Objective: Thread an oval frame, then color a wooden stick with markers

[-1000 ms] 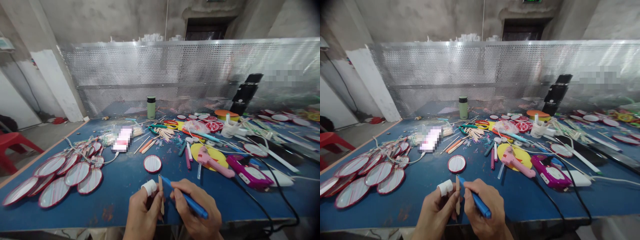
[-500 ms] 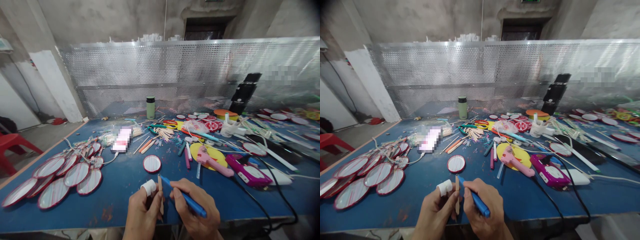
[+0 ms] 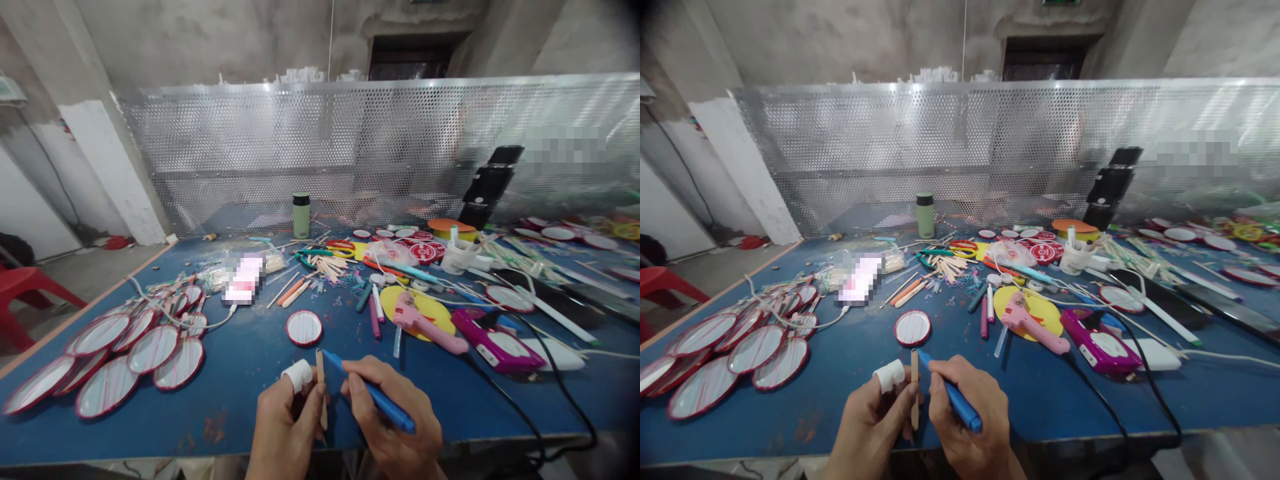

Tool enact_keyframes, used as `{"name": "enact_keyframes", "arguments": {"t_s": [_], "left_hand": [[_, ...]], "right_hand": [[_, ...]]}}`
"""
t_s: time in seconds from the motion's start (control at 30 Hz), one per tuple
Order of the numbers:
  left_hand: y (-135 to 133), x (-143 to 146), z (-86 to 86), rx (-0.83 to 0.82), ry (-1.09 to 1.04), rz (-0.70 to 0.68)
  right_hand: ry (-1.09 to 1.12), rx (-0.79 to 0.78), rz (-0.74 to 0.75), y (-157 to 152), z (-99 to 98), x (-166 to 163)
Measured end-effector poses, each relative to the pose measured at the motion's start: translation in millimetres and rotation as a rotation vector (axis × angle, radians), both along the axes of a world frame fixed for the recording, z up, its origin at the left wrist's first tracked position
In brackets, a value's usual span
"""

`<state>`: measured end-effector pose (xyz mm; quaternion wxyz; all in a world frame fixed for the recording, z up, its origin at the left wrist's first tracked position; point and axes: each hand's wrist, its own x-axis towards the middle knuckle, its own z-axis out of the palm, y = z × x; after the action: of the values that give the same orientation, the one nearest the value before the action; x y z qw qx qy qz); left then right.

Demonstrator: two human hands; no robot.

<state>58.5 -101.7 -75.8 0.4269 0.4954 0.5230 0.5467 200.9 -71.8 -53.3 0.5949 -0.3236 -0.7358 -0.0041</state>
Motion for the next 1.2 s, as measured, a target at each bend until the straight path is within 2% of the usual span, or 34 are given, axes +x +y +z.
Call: {"name": "enact_keyframes", "arguments": {"t_s": [0.17, 0.43, 0.77, 1.2], "left_hand": [[1.3, -4.6, -3.0, 0.010, 0.052, -0.077], [1.5, -3.5, -2.6, 0.017, 0.028, -0.049], [0.0, -4.7, -1.1, 0.019, 0.037, -0.081], [1.4, -3.1, -2.3, 0.020, 0.029, -0.077]], "right_hand": [[-0.007, 0.010, -0.036, -1.0, -0.9, 0.2], [-0.046, 0.024, -0.015, 0.5, -0.2, 0.9], [-0.058, 0.033, 0.011, 0.7, 0.8, 0.6], [-0.039, 0.047, -0.046, 0.7, -2.0, 0.0]]}}
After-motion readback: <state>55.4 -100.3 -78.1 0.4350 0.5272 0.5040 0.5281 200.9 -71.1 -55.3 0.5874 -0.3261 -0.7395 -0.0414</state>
